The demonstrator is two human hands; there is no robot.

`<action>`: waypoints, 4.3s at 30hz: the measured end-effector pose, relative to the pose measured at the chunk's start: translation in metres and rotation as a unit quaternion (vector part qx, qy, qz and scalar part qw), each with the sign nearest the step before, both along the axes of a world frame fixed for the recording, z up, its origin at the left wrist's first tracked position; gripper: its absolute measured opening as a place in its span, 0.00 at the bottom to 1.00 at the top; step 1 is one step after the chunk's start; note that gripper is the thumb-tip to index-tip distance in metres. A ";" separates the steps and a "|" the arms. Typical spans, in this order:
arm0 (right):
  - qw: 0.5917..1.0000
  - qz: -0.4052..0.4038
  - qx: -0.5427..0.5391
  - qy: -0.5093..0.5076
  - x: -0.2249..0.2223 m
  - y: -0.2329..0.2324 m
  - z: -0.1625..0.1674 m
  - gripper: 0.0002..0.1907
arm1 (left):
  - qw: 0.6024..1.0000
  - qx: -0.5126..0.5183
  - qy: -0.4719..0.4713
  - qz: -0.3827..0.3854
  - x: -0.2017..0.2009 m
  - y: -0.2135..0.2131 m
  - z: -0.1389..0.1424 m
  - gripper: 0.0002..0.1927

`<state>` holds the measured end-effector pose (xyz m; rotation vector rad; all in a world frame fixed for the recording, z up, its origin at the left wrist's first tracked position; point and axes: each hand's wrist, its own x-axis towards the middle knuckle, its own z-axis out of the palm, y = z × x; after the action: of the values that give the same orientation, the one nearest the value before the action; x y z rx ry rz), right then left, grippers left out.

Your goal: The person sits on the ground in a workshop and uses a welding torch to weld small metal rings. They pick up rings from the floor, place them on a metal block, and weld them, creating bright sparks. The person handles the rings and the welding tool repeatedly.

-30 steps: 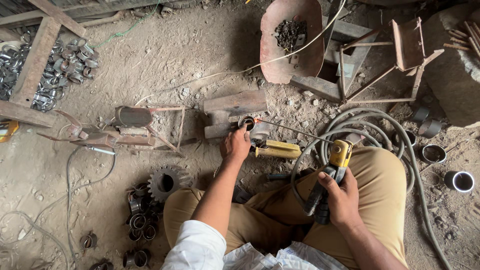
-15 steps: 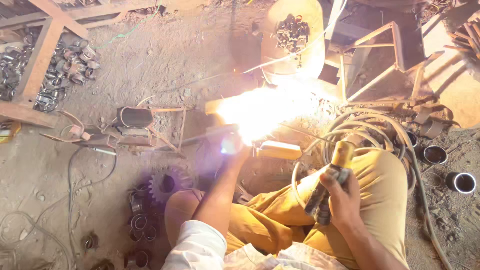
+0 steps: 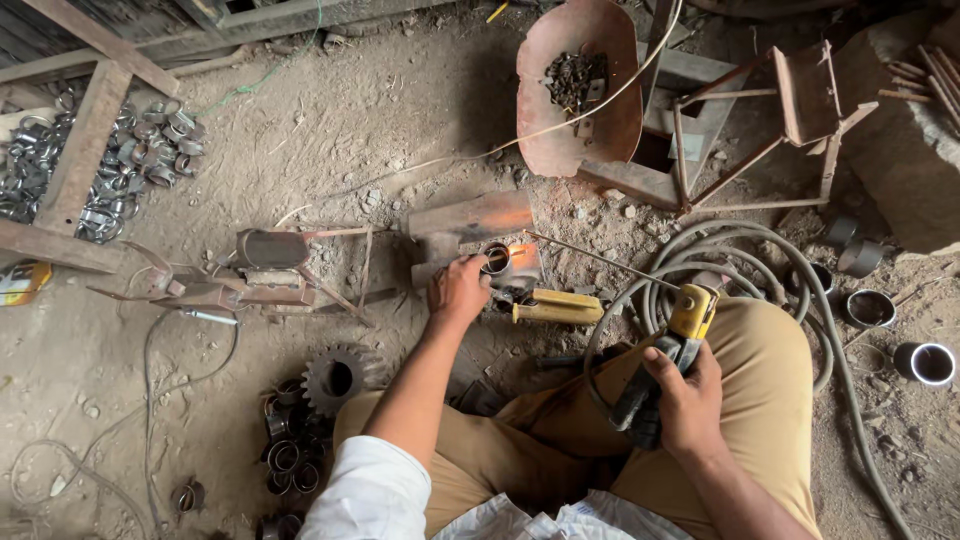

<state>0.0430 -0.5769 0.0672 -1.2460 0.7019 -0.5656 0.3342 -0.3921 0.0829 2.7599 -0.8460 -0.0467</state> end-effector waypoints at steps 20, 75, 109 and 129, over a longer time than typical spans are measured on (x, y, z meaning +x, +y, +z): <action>1.000 0.006 -0.005 0.030 0.002 0.000 0.009 0.15 | 0.999 -0.012 -0.030 0.030 -0.006 -0.021 -0.002 0.10; 0.997 0.064 -0.027 0.038 0.003 0.000 0.011 0.17 | 0.982 -0.002 -0.178 -0.061 -0.021 -0.002 -0.002 0.11; 0.998 0.053 0.000 0.042 0.006 -0.001 0.008 0.13 | 0.996 0.085 0.005 0.027 -0.045 0.003 -0.024 0.24; 0.998 0.041 0.037 0.021 0.006 -0.001 -0.011 0.15 | 0.975 -0.081 -0.198 -0.061 -0.048 0.009 -0.026 0.22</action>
<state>0.0486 -0.5774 0.0563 -1.2146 0.6972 -0.4438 0.2860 -0.3829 0.0572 2.5963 -1.0618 0.5409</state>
